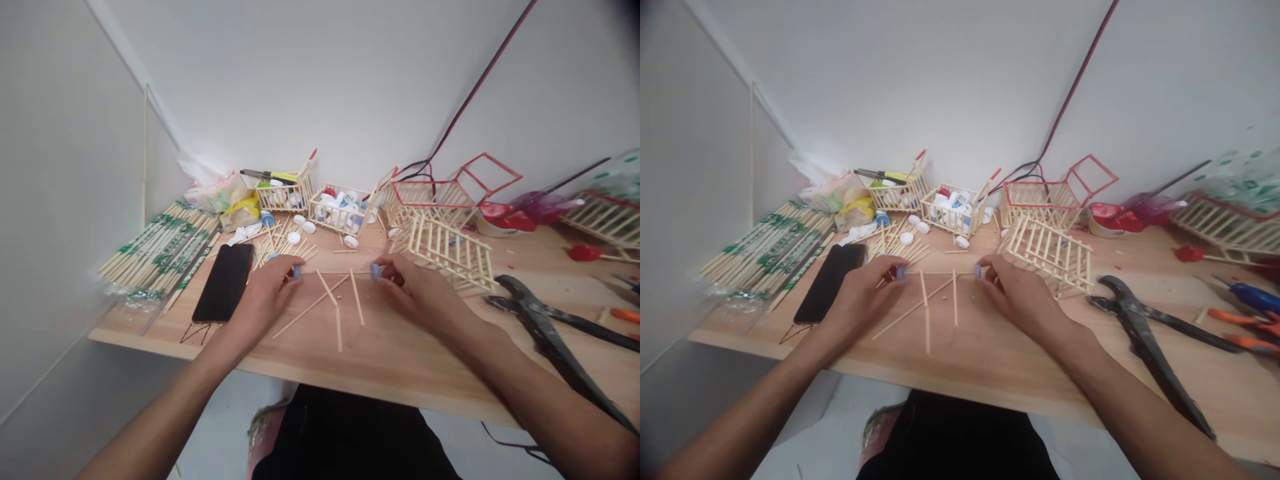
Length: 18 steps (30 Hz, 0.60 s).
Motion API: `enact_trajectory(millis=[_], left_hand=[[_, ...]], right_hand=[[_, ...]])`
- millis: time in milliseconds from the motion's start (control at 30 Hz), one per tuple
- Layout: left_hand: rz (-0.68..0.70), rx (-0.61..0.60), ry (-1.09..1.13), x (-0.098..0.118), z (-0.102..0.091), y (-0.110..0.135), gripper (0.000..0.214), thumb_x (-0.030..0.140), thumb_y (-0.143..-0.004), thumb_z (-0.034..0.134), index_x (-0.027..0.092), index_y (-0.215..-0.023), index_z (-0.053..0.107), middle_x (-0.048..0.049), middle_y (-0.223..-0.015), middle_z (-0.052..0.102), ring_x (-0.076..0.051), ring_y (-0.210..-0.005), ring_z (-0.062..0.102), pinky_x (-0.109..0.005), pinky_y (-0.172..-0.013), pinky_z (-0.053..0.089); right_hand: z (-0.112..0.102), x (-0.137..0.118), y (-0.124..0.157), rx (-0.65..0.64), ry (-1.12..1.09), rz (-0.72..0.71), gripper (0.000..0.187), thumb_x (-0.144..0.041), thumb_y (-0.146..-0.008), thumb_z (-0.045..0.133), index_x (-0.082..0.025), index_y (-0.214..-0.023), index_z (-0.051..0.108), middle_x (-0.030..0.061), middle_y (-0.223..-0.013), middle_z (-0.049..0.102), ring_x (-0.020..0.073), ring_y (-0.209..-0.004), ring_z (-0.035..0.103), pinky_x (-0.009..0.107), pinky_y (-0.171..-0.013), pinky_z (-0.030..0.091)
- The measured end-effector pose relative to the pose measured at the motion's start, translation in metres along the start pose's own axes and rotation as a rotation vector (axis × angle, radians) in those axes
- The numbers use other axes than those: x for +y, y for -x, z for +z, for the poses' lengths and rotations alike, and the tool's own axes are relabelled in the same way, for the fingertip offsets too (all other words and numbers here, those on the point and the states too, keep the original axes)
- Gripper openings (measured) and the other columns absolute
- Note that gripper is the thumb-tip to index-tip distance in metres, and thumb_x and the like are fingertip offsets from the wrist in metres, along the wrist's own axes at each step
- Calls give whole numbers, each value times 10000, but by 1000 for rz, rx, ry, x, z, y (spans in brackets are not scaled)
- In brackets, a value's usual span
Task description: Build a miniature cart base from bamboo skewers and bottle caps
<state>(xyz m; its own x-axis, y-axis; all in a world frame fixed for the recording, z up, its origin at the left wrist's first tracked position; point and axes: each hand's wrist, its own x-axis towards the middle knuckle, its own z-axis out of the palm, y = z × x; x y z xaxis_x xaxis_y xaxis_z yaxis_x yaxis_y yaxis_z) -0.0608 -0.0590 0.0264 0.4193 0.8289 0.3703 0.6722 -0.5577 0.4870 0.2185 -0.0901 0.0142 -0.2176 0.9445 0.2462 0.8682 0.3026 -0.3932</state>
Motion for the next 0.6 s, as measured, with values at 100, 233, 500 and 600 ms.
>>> enact_trajectory(millis=[100, 233, 500, 600], left_hand=[[-15, 22, -14, -2, 5, 4, 230, 115, -816, 561, 178, -1034, 595, -31, -941, 665, -150, -834, 614, -285, -789, 488], [-6, 18, -26, -5, 12, 7, 227, 108, -820, 553, 178, -1034, 583, -35, -968, 661, -159, -871, 611, -297, -812, 483], [-38, 4, -42, -7, 16, 7, 224, 90, -804, 568, 175, -1011, 587, -34, -912, 646, -167, -857, 599, -309, -811, 478], [-35, 0, -31, -7, 18, 6, 225, 85, -797, 566, 176, -1001, 590, -31, -911, 645, -168, -849, 597, -311, -808, 479]], right_hand=[[3, 1, 1, -18, 5, -22, 254, -269, -881, 499, -200, -1124, 528, 21, -794, 672, 154, -653, 627, 256, -563, 418], [7, 2, 1, -49, 42, -29, 267, -268, -865, 526, -204, -1124, 540, 28, -838, 676, 157, -688, 628, 254, -575, 419], [5, -9, 7, 107, 242, -58, 336, -375, -881, 543, -230, -1184, 535, 53, -946, 641, 180, -763, 610, 240, -503, 334], [5, -12, 9, 129, 220, -98, 281, -378, -898, 527, -227, -1133, 559, 48, -935, 642, 173, -773, 609, 244, -517, 344]])
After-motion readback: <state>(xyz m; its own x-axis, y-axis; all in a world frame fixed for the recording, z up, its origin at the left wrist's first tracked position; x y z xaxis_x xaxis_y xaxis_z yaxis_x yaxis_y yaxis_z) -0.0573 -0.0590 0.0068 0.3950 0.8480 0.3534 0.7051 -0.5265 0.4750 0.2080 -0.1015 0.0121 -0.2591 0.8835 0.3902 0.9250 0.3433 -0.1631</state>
